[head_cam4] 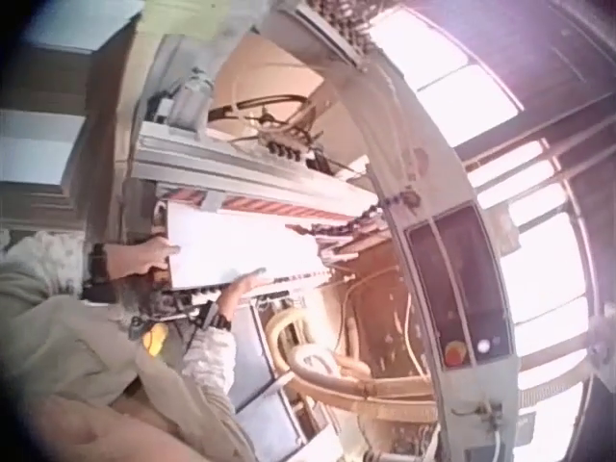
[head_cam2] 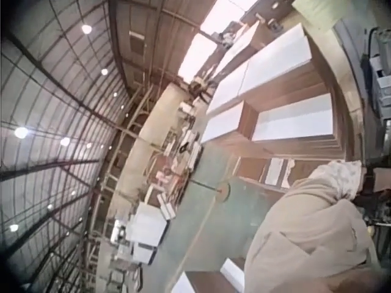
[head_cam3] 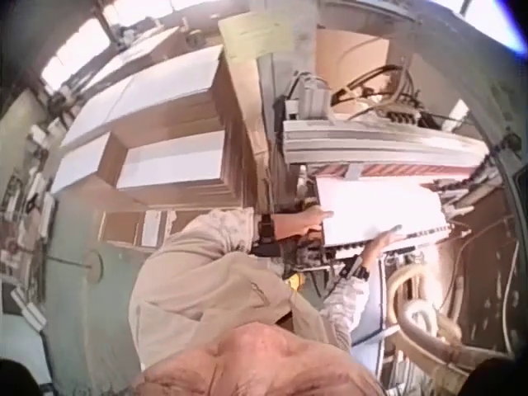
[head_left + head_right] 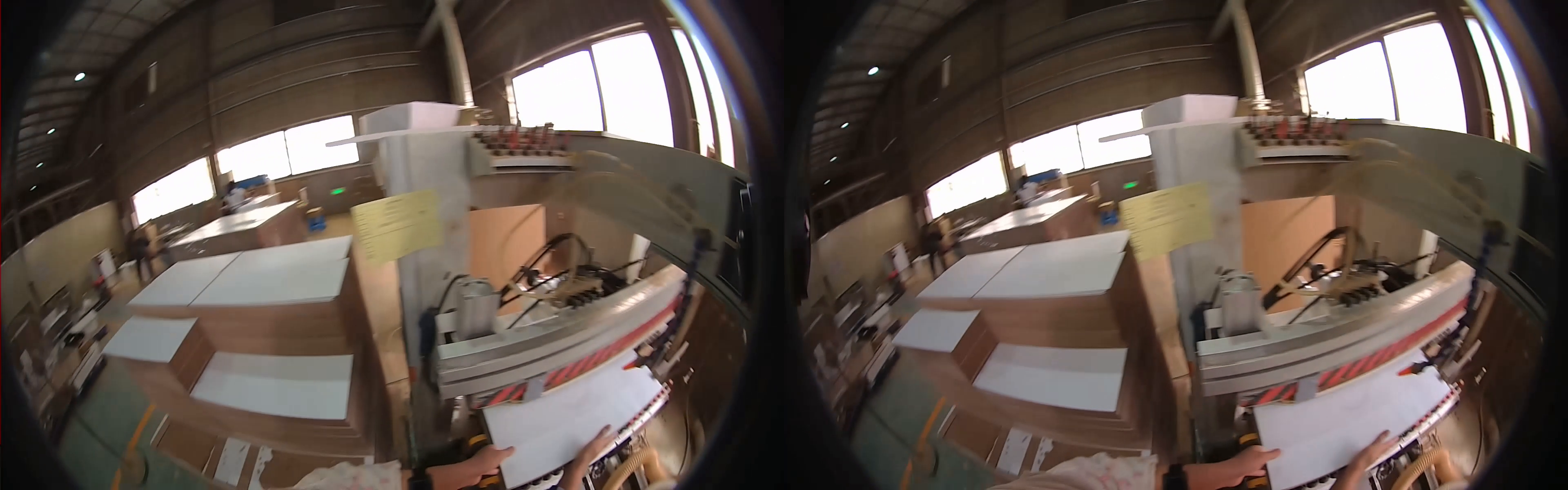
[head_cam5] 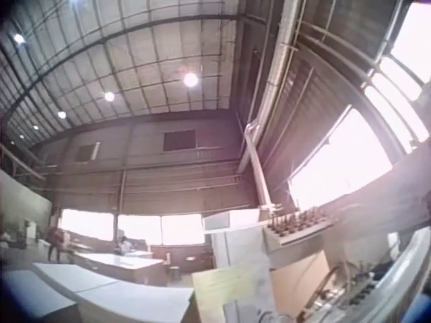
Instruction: Picking up wooden panels from a stack and feeding them into an automated edge banding machine, then placing processed panels onto another stack.
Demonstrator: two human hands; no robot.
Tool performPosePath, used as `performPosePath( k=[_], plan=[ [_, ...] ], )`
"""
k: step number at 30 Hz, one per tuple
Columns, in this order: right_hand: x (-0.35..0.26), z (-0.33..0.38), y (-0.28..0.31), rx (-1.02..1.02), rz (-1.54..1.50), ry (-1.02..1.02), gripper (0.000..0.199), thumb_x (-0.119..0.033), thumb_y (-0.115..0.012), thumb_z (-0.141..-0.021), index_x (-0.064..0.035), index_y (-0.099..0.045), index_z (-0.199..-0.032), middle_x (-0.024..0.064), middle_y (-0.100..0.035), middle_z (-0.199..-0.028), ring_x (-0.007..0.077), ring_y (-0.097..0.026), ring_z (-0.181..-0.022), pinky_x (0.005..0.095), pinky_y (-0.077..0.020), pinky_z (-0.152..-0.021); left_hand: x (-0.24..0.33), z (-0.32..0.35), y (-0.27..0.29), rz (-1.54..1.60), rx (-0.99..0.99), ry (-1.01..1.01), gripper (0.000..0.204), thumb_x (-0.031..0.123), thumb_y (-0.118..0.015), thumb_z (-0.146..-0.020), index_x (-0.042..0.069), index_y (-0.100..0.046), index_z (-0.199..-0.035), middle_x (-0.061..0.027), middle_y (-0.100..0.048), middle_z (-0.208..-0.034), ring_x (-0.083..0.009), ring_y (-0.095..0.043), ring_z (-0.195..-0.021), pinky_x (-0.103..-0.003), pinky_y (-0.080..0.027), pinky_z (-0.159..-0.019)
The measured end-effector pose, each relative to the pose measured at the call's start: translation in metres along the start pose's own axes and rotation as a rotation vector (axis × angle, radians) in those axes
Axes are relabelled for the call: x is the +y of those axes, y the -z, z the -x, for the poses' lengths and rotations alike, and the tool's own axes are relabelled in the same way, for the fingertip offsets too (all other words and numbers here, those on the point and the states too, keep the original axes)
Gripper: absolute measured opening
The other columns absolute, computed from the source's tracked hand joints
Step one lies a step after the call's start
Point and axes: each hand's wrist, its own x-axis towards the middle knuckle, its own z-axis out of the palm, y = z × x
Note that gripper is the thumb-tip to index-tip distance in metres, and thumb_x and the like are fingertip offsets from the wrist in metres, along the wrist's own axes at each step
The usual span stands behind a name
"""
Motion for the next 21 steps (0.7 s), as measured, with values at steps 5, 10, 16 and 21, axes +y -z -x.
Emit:
performPosePath(
  k=[5,10,16,21],
  plan=[
    [0.04,0.006,0.014,0.045,0.699,0.032,0.074,-0.048,-0.039,-0.091,0.0016,-0.011,-0.138,0.0194,-0.015,-0.143,0.0282,-0.024,-0.128,0.0362,-0.0192,-0.106,0.002,0.022,0.014,0.005,0.022,-0.033,0.056,0.045,-0.048,-0.087,0.007,-0.04,-0.127,-0.0074,-0.04,-0.129,-0.02,-0.039,-0.118,-0.042,-0.029,-0.101],
    [0.203,-0.096,0.127,1.066,2.552,0.672,0.063,-0.04,-0.03,-0.095,-0.0001,-0.009,-0.139,0.0152,-0.015,-0.144,0.0266,-0.023,-0.129,0.0369,-0.0205,-0.105,-0.003,0.045,0.0,0.088,0.151,-0.138,0.052,0.043,-0.048,-0.087,-0.001,-0.046,-0.114,-0.0102,-0.049,-0.11,-0.0183,-0.044,-0.107,-0.032,-0.034,-0.09],
    [0.235,-0.096,0.146,1.06,2.663,0.743,0.063,-0.04,-0.03,-0.095,-0.0002,-0.01,-0.139,0.0162,-0.015,-0.144,0.0271,-0.023,-0.129,0.0371,-0.0205,-0.105,-0.01,0.065,-0.029,0.264,0.263,-0.355,0.035,0.018,-0.055,-0.086,0.002,-0.047,-0.116,-0.0105,-0.057,-0.102,-0.0198,-0.058,-0.09,-0.033,-0.049,-0.07],
    [0.246,-0.095,0.149,1.089,2.734,0.781,0.063,-0.04,-0.03,-0.095,-0.0003,-0.01,-0.139,0.017,-0.015,-0.144,0.0276,-0.023,-0.129,0.0372,-0.0206,-0.105,-0.016,0.053,-0.02,0.31,0.258,-0.331,0.033,0.017,-0.053,-0.087,0.0,-0.049,-0.114,-0.0101,-0.059,-0.101,-0.0187,-0.057,-0.092,-0.033,-0.047,-0.074]
  ],
)
